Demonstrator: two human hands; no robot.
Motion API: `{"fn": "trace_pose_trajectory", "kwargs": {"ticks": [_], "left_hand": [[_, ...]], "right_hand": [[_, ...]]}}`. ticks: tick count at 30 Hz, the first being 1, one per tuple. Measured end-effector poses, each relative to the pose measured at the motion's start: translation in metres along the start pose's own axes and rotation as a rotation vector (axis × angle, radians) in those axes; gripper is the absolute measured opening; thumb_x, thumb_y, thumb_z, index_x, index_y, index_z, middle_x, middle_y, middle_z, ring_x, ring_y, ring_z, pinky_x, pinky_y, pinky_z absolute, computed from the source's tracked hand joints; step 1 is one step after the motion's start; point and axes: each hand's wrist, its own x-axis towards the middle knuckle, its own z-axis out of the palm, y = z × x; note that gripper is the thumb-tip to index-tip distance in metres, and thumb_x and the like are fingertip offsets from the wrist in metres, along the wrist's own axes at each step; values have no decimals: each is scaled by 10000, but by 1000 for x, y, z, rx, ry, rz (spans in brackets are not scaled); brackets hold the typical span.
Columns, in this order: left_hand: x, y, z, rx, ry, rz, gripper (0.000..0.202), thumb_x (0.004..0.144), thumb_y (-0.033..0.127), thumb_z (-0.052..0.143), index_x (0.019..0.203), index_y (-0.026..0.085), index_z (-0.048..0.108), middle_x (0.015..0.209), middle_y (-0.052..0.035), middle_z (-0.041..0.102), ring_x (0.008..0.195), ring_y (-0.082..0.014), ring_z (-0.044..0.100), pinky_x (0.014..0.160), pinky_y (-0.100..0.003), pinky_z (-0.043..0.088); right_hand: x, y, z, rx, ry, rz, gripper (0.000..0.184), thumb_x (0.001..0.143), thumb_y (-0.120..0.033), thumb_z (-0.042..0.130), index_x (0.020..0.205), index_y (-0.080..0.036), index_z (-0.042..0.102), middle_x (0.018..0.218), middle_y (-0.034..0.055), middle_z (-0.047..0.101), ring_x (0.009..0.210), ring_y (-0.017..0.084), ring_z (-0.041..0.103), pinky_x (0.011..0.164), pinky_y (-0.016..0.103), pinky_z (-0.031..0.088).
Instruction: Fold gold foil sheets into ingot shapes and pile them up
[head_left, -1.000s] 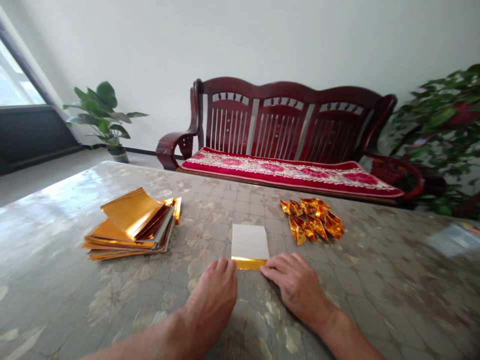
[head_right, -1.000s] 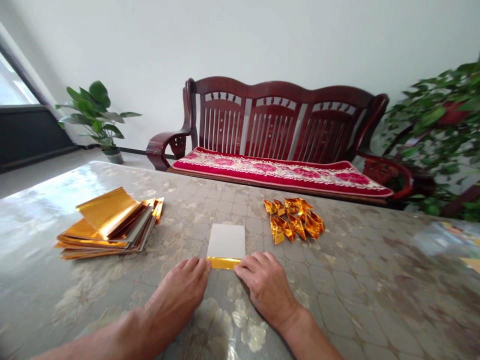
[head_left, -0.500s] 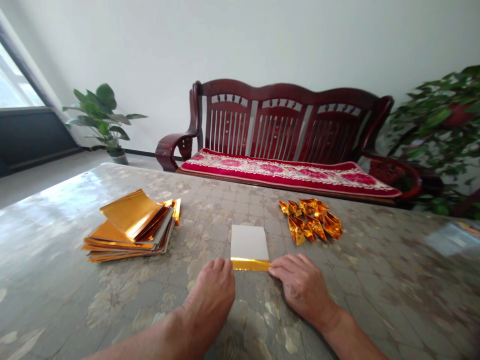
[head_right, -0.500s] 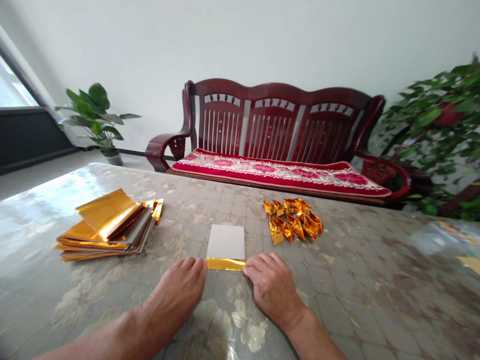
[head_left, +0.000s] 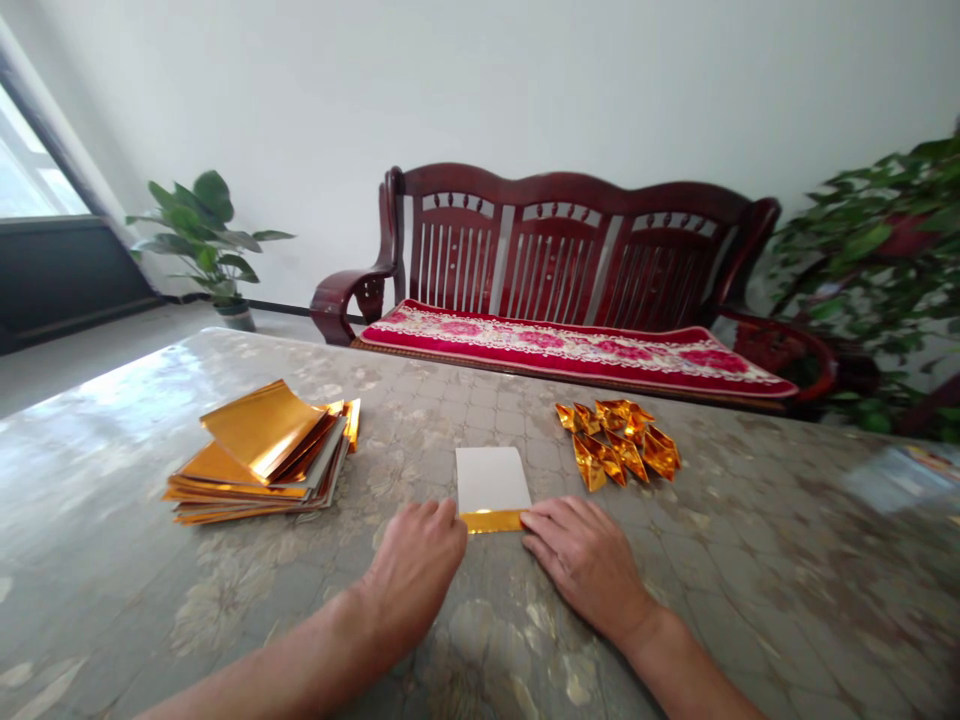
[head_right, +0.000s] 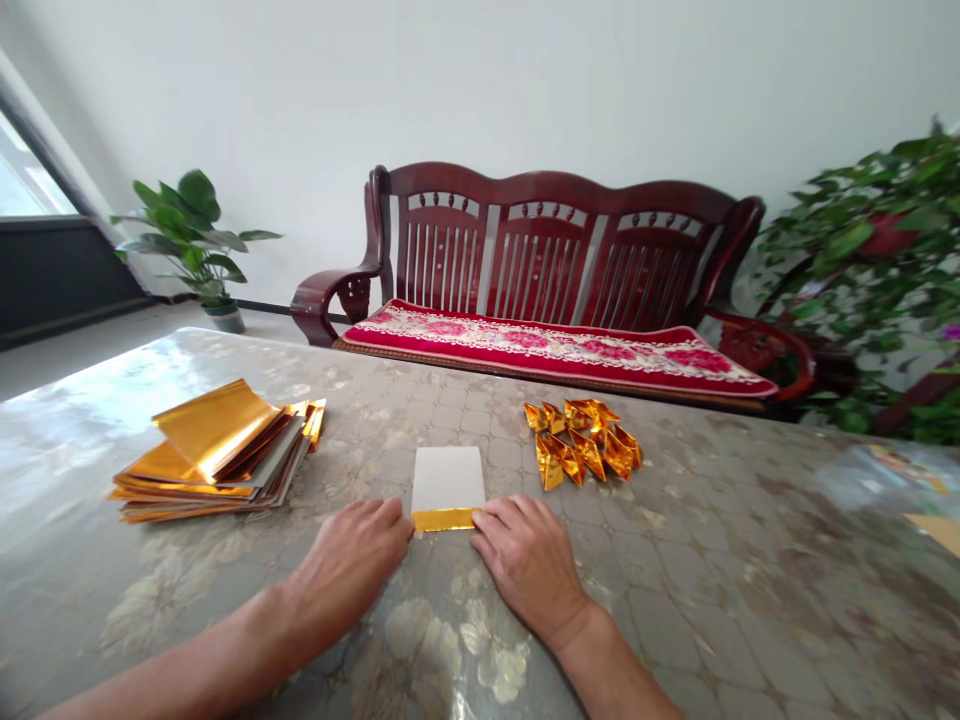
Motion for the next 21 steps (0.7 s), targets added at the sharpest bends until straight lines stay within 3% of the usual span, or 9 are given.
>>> {"fn": "trace_pose_trajectory", "kwargs": {"ticks": [5,10,16,21], "left_hand": [[8,-8,8,-79,81,-22,211,982,208,458,983,180,667,955,-82,650,927,-237,637,811,-357,524],[12,-12,18,-91,176,-20,203,989,196,451,1005,203,653,969,-57,634,897,-209,627,797,-333,514],[17,-16,22,-101,271,-17,208,985,194,468,1096,236,639,1088,-43,633,927,-204,642,787,-321,520],[19,-19,26,-200,311,-1,226,1009,231,434,1013,246,660,1139,-16,635,885,-156,665,762,-260,512]], "right_hand": [[2,2,4,-138,-21,-14,96,957,-215,582,895,-223,655,827,22,633,802,200,536,721,328,329],[4,0,5,-208,-20,-33,182,963,-186,548,800,-209,626,769,33,590,760,206,512,708,338,309],[4,1,7,-211,26,-16,215,952,-145,534,756,-203,605,735,30,584,729,196,514,692,336,306],[5,1,10,-141,93,-3,251,965,-142,501,746,-196,613,708,20,594,713,185,528,691,331,324]]}}
